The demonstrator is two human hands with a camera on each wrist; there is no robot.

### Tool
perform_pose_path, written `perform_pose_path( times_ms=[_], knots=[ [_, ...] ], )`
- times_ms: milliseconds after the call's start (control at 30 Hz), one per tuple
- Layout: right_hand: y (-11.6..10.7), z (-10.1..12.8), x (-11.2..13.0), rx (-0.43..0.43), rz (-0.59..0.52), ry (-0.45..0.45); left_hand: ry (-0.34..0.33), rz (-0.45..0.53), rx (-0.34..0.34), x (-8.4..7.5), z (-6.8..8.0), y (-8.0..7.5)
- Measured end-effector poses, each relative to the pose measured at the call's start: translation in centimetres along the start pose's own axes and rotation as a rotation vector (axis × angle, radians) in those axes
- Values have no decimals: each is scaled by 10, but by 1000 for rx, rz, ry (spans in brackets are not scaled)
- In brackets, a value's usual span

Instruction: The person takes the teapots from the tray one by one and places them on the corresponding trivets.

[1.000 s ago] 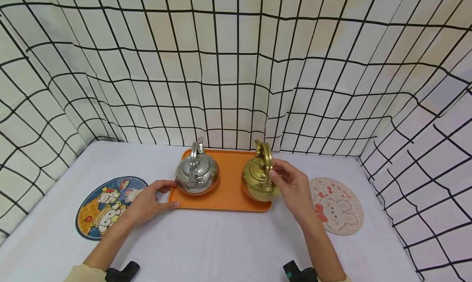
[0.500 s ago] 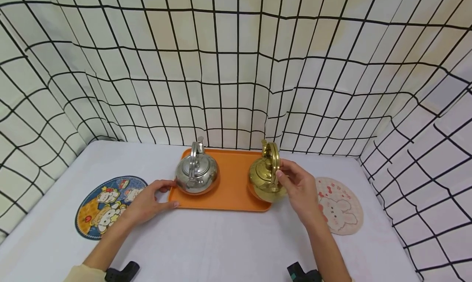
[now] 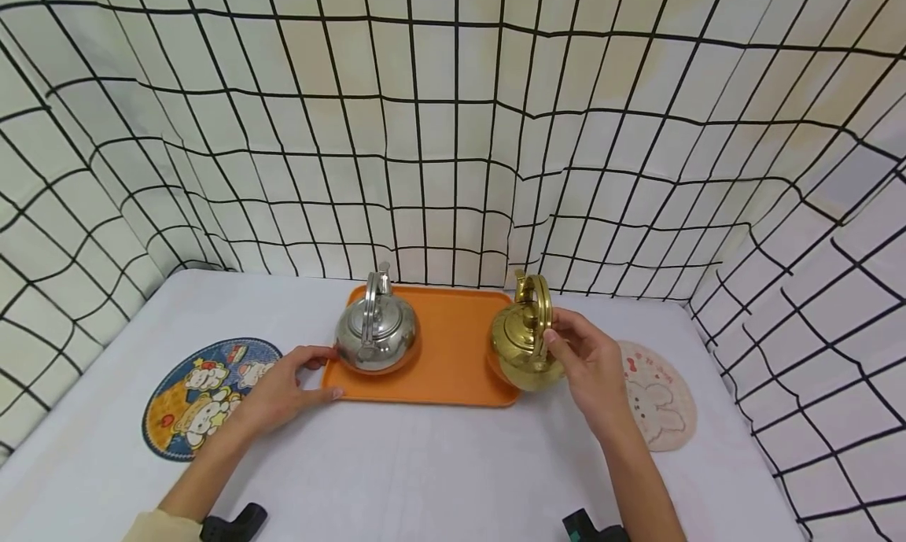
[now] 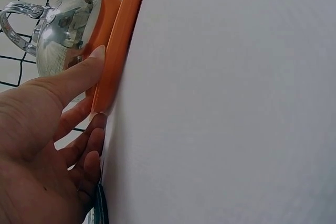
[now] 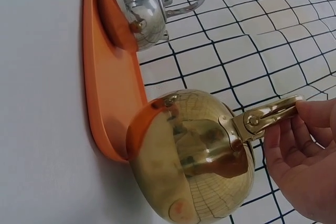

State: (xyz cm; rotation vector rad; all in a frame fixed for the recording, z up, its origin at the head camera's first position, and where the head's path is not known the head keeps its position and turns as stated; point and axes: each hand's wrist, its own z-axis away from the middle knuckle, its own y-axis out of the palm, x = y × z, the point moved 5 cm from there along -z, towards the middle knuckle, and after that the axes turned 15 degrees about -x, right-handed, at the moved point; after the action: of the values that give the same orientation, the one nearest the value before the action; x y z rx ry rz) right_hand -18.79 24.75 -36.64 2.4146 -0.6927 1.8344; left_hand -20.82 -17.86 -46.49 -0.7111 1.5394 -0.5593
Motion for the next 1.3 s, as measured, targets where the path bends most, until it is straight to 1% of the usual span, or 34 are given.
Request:
perform_pose_path(
  times_ms=[333,600,933,1033,1133,1267,1300],
  knots=[
    [-11,2,1,-27,35,1,-2,6,-2,0,-2,0],
    [-17,2,4,-40,-33,-4,-18,1,1,0,-1,0],
    [-27,2,4,-91,-80,9,-12,5,-4,-2,-1,0],
    [-31,4,3,-100,-72,26,-20,8,-2,-2,0,-1],
    [-35,5,1,-107,-37,40,-25,11,2,-1,0,0],
    [-41,5,0,-116,50,19,-32,14,5,-1,0,1],
    [-42,5,0,-118,54,16,-35,16,5,-1,1,1]
  ],
)
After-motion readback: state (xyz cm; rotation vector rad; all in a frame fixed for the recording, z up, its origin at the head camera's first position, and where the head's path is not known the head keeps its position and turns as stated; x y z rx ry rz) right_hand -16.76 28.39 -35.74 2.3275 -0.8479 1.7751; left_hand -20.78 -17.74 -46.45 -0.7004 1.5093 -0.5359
